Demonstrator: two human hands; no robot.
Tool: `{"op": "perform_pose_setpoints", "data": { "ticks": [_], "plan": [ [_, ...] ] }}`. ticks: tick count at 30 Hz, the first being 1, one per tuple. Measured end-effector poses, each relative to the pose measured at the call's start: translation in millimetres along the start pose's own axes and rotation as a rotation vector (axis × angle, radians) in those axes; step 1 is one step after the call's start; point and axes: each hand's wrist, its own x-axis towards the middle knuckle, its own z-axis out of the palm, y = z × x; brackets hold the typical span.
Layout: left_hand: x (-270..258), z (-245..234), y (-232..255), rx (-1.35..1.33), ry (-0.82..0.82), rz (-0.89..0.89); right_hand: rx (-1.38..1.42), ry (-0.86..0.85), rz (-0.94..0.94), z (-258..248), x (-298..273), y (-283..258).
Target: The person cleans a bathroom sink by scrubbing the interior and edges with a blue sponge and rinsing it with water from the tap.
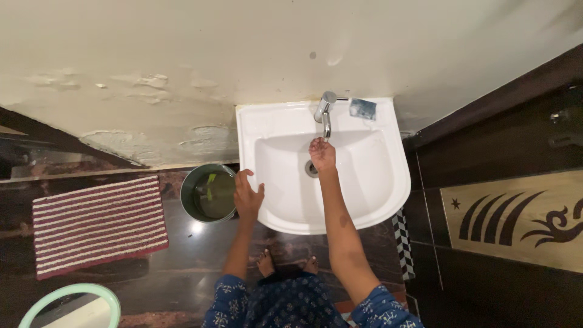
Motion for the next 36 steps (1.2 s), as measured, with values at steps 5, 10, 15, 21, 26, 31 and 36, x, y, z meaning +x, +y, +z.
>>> {"op": "perform_pose_setpoints", "data": {
  "ticks": [5, 10, 15, 21, 26, 31, 36],
  "plan": [
    [2.7, -4.0, 2.1, -0.026, -0.012, -0.017, 0.035, -0.045, 0.012, 14.0, 16.6, 22.8],
    [6.1, -4.4, -1.2, -0.071, -0.013, -0.012, -0.491, -0.268, -0.405, 48.5, 64.1, 38.9],
    [12.2, -6.2, -4.5, -0.099, -0.016, 0.03, -1.676, -0.152, -0.95, 49.3, 71.8, 25.1],
    [18.3, 2.9, -13.3, -0.046, -0.058, -0.082, -2.283, 0.074, -1.138, 57.2, 51.6, 71.8],
    [23.7, 9.5, -21.9, -0.051, -0.07, -0.09, -2.498, 0.116, -1.037, 76.6, 53.7, 144.7],
    [27.1, 12.2, -28.0, -0.075, -0.104, -0.081, -2.511, 0.085, -1.013, 80.8, 47.7, 155.3],
    [32.7, 9.6, -21.8, -0.079, -0.079, 0.002, -2.37, -0.473, -0.845, 81.1, 39.2, 194.6]
  ]
}}
